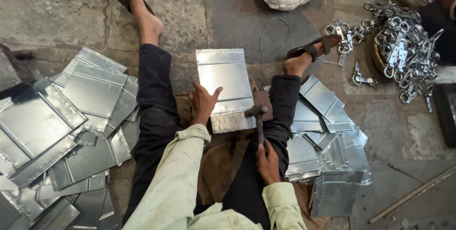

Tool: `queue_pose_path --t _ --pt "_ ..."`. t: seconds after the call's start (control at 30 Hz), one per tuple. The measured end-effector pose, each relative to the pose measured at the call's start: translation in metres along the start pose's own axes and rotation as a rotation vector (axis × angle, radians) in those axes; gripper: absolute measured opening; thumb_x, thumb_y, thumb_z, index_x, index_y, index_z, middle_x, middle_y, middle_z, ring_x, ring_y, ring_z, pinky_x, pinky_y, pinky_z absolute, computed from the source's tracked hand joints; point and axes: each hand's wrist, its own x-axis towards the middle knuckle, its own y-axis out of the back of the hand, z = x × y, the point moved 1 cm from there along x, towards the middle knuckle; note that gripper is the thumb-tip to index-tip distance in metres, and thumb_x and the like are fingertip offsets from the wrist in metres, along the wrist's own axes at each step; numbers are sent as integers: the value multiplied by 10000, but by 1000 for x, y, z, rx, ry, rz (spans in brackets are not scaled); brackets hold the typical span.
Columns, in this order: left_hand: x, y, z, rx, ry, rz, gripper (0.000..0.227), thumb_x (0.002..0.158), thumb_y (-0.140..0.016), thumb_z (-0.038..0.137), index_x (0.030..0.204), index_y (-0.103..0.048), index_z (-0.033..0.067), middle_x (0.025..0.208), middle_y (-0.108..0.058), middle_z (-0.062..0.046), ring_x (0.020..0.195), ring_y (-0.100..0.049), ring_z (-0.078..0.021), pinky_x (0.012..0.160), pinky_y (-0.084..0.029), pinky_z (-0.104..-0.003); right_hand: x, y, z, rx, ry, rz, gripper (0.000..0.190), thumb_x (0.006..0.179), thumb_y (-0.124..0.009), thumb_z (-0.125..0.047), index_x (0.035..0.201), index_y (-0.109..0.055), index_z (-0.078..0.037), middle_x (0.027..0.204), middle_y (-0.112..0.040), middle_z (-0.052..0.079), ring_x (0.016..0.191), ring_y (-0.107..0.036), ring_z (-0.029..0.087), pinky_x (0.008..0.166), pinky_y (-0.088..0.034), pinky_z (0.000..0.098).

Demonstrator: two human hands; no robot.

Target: The person sits on the floor and uses a hammer to repeatedly strike a rectangular metal sheet placed on a wooden block. They hold the sheet with one hand and strike it with the other, occasionally adjusting its position.

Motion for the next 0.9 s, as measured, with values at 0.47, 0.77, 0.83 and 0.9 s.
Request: queue_pose_path --t 0.47,0.77,0.83,0.9 --pt "-5 6 4 -137 -31 22 989 872 -797 559 1327 -272 -145 870 -662 -272 799 -692 -404 880 -541 -518 8 -17 -8 -560 875 244 329 1229 -582 -295 1425 -527 -36 980 -728 81 984 -623 101 793 -500 240" --pt "-6 9 7 -139 -79 28 967 899 -779 578 1349 -303 -134 894 -640 -236 758 -668 -345 680 -565 -426 -13 -2 -18 266 402 194 468 1074 -566 -307 1423 -560 5 694 -541 -7 510 -453 45 443 -362 215" --pt "-5 9 5 -124 -34 -19 1025 902 -768 593 1382 -278 -169 867 -648 -227 740 -663 -340 693 -554 -433 1 -15 -2 -169 712 208 358 1173 -566 -282 1396 -570 -1 918 -669 29 814 -598 82 690 -467 232" --pt "-6 8 7 -117 0 -38 1068 898 -757 594 1417 -252 -190 871 -653 -228 738 -664 -342 680 -549 -441 9 -15 2 -375 707 162 349 1171 -584 -261 1389 -585 12 939 -703 42 858 -630 94 735 -504 242"
